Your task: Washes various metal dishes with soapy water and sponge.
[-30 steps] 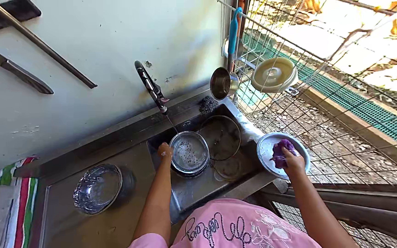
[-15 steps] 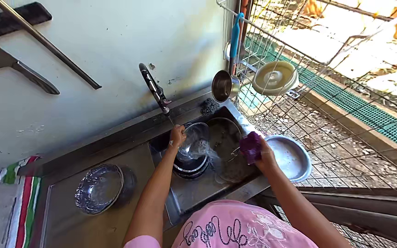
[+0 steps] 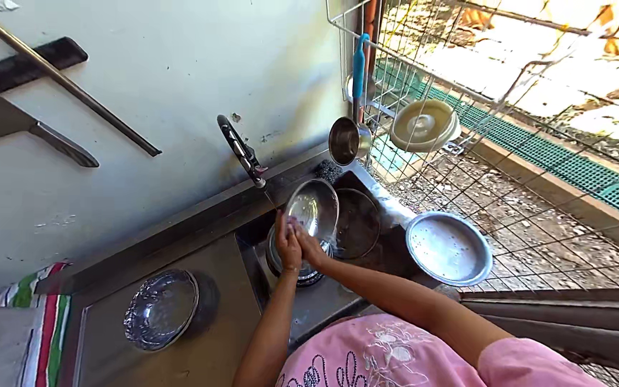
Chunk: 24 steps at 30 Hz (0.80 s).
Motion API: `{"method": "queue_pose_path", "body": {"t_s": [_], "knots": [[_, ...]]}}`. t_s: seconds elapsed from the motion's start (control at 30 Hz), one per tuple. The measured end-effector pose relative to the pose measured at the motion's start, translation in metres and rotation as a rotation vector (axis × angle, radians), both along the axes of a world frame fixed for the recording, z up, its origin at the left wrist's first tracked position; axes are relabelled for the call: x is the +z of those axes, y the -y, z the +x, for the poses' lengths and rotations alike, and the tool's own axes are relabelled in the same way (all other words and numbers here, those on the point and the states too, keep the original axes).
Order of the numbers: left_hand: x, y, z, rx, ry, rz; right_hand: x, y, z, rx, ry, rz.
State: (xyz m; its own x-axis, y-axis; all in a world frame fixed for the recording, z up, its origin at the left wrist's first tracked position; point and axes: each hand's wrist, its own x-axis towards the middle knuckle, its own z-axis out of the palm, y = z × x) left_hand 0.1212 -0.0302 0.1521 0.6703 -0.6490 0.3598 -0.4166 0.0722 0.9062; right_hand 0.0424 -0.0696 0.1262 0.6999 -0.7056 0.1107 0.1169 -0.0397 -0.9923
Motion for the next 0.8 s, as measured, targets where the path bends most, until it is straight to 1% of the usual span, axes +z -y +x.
{"method": "queue_pose_path", "body": {"t_s": [0.07, 0.1, 0.13, 0.17, 0.23, 0.3, 0.33, 0.37, 0.4, 0.43, 0.47, 0.5, 0.53, 0.57, 0.6, 0.63, 0.67, 0.7, 0.73, 0.77, 0.8], "knots": [[0.007, -0.01, 0.006, 0.075, -0.217, 0.029, -0.032, 0.015, -0.029, 0.217, -0.252, -0.5], [0.004, -0.016, 0.008, 0.089, -0.294, 0.053, -0.038, 0.033, -0.045, 0.292, -0.404, -0.698], [-0.001, -0.021, 0.006, 0.093, -0.365, 0.08, -0.042, 0.053, -0.056, 0.321, -0.521, -0.83], [-0.007, -0.023, 0.0, 0.094, -0.439, 0.108, -0.043, 0.071, -0.063, 0.31, -0.604, -0.881], [-0.012, -0.02, -0.025, 0.075, -0.636, 0.133, -0.037, 0.081, -0.057, 0.177, -0.707, -0.821], [-0.012, -0.009, -0.045, 0.039, -0.81, 0.141, -0.031, 0.06, -0.038, -0.006, -0.614, -0.652], [-0.012, -0.002, -0.049, 0.028, -0.849, 0.142, -0.026, 0.044, -0.032, 0.001, -0.549, -0.57], [-0.012, 0.002, -0.047, 0.04, -0.863, 0.148, -0.021, 0.03, -0.035, 0.092, -0.511, -0.518], [-0.012, 0.004, -0.039, 0.068, -0.851, 0.156, -0.016, 0.026, -0.045, 0.252, -0.519, -0.5], [-0.01, 0.002, -0.029, 0.088, -0.841, 0.163, -0.013, 0.03, -0.058, 0.406, -0.574, -0.553], [-0.007, -0.004, -0.02, 0.097, -0.839, 0.171, -0.011, 0.041, -0.075, 0.501, -0.66, -0.664], [-0.006, -0.01, -0.015, 0.102, -0.837, 0.175, -0.008, 0.055, -0.089, 0.522, -0.755, -0.779], [-0.006, -0.012, -0.016, 0.1, -0.838, 0.182, -0.007, 0.072, -0.099, 0.471, -0.815, -0.858], [-0.005, -0.014, -0.023, 0.089, -0.848, 0.201, -0.007, 0.084, -0.101, 0.387, -0.859, -0.883], [-0.005, -0.014, -0.034, 0.061, -0.867, 0.219, -0.008, 0.086, -0.096, 0.294, -0.893, -0.851], [-0.003, -0.011, -0.045, 0.025, -0.889, 0.224, -0.009, 0.08, -0.085, 0.182, -0.861, -0.764], [-0.002, -0.005, -0.054, -0.008, -0.911, 0.211, -0.011, 0.068, -0.071, 0.06, -0.759, -0.666], [-0.001, 0.002, -0.056, -0.029, -0.918, 0.192, -0.012, 0.053, -0.057, -0.015, -0.618, -0.568], [-0.002, 0.008, -0.053, -0.029, -0.91, 0.18, -0.007, 0.038, -0.051, 0.03, -0.521, -0.464], [-0.002, 0.012, -0.042, -0.016, -0.88, 0.194, 0.0, 0.028, -0.055, 0.169, -0.496, -0.405], [0.001, 0.011, -0.028, 0.004, -0.857, 0.23, 0.003, 0.026, -0.063, 0.332, -0.525, -0.435]]}}
